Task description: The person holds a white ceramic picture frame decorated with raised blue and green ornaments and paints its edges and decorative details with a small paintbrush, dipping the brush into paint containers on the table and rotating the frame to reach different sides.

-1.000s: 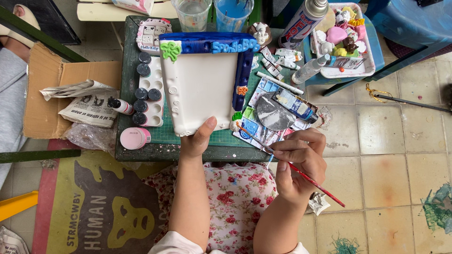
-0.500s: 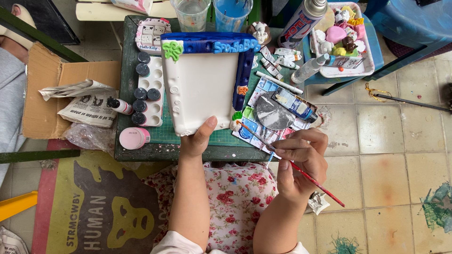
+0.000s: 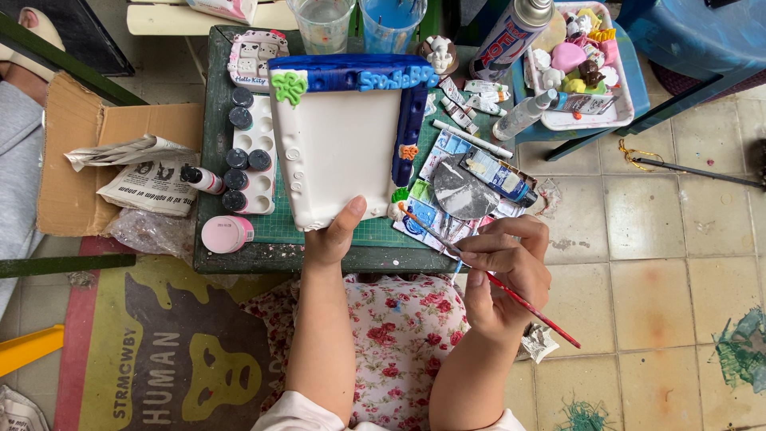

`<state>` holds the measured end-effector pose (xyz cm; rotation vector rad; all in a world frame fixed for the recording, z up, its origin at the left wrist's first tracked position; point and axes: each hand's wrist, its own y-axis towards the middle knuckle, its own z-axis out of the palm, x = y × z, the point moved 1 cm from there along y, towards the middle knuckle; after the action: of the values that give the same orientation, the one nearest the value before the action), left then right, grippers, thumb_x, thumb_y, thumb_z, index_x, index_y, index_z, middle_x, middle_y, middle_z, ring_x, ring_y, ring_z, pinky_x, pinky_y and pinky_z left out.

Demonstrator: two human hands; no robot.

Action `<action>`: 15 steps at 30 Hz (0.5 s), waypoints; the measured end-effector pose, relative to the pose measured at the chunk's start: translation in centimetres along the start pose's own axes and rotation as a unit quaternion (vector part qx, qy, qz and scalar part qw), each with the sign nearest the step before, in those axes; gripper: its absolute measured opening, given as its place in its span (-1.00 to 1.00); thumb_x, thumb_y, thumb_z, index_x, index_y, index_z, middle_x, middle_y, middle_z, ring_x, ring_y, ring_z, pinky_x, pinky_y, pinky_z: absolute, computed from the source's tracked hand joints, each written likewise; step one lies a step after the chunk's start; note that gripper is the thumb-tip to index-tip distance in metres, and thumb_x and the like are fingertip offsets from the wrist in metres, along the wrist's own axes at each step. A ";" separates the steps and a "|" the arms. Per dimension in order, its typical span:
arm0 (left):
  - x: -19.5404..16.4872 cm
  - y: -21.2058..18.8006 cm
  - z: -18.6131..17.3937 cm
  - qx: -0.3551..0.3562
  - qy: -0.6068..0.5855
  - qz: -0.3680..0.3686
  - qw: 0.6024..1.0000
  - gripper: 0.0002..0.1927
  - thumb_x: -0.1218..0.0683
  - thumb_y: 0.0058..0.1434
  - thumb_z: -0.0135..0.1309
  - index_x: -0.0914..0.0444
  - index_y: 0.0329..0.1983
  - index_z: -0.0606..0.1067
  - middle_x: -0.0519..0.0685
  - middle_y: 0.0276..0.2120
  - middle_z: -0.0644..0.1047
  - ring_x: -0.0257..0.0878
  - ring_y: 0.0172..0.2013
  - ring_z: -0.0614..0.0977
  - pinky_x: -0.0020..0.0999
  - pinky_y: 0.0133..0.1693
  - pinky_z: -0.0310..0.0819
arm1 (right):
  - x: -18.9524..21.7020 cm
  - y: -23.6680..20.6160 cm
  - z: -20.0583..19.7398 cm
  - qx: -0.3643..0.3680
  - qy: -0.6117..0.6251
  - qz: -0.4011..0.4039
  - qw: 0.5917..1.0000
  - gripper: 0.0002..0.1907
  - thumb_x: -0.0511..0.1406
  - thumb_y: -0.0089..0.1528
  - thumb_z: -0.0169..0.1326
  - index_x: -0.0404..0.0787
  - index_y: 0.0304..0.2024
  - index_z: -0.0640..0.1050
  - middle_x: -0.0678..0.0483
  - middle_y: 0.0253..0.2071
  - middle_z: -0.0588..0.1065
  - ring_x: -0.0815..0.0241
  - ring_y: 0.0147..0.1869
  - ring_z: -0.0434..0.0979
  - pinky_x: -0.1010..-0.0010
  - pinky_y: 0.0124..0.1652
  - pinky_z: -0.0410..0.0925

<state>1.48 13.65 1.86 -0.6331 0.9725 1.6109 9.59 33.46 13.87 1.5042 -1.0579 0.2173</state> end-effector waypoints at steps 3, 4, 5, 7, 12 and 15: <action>-0.1 0.0 0.1 0.000 0.003 0.003 1.000 -0.43 0.19 0.23 0.19 0.35 0.31 0.35 0.03 0.16 0.47 -0.19 0.17 0.52 -0.26 0.27 0.40 | 0.1 0.0 0.0 -0.006 -0.015 -0.004 1.000 -0.87 -0.32 0.24 0.06 -0.26 -0.38 0.46 -0.01 -0.34 0.59 0.11 -0.05 0.34 0.31 -0.02 0.27; -0.1 0.1 0.1 -0.001 0.007 0.003 1.000 -0.42 0.19 0.22 0.19 0.35 0.31 0.35 0.03 0.16 0.47 -0.19 0.17 0.52 -0.26 0.27 0.41 | 0.1 0.0 0.1 -0.004 -0.009 0.000 1.000 -0.87 -0.32 0.23 0.07 -0.25 -0.38 0.46 -0.01 -0.34 0.59 0.10 -0.03 0.33 0.32 -0.03 0.28; -0.2 0.0 0.1 -0.002 0.011 0.004 1.000 -0.42 0.19 0.22 0.19 0.35 0.31 0.35 0.03 0.16 0.47 -0.19 0.16 0.52 -0.26 0.27 0.41 | 0.0 0.0 0.1 -0.002 -0.002 0.003 1.000 -0.87 -0.32 0.23 0.07 -0.25 -0.39 0.45 -0.01 -0.34 0.59 0.10 -0.02 0.33 0.33 -0.04 0.29; -0.2 0.1 0.1 0.000 0.016 0.003 1.000 -0.41 0.18 0.22 0.19 0.34 0.31 0.34 0.03 0.15 0.47 -0.19 0.16 0.52 -0.26 0.26 0.41 | 0.0 0.0 0.1 -0.003 -0.001 0.005 1.000 -0.87 -0.32 0.22 0.07 -0.25 -0.39 0.45 -0.01 -0.34 0.59 0.09 0.00 0.33 0.33 -0.04 0.30; -0.3 0.0 0.2 0.005 0.019 0.003 1.000 -0.42 0.18 0.23 0.19 0.35 0.31 0.35 0.04 0.16 0.47 -0.19 0.16 0.52 -0.25 0.27 0.42 | 0.1 0.0 0.0 -0.003 -0.001 0.010 1.000 -0.87 -0.32 0.23 0.06 -0.25 -0.39 0.45 0.00 -0.34 0.58 0.12 -0.04 0.34 0.34 -0.03 0.30; -0.3 0.0 0.2 0.004 0.017 0.008 1.000 -0.40 0.18 0.22 0.19 0.34 0.32 0.33 0.03 0.16 0.46 -0.18 0.17 0.52 -0.25 0.27 0.41 | 0.1 0.0 0.0 -0.003 -0.016 0.000 1.000 -0.88 -0.32 0.23 0.06 -0.25 -0.38 0.47 0.00 -0.34 0.59 0.11 -0.04 0.35 0.32 -0.01 0.29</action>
<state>1.59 13.66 2.19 -0.6512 1.0110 1.6154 9.67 33.43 13.92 1.5068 -1.0836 0.1896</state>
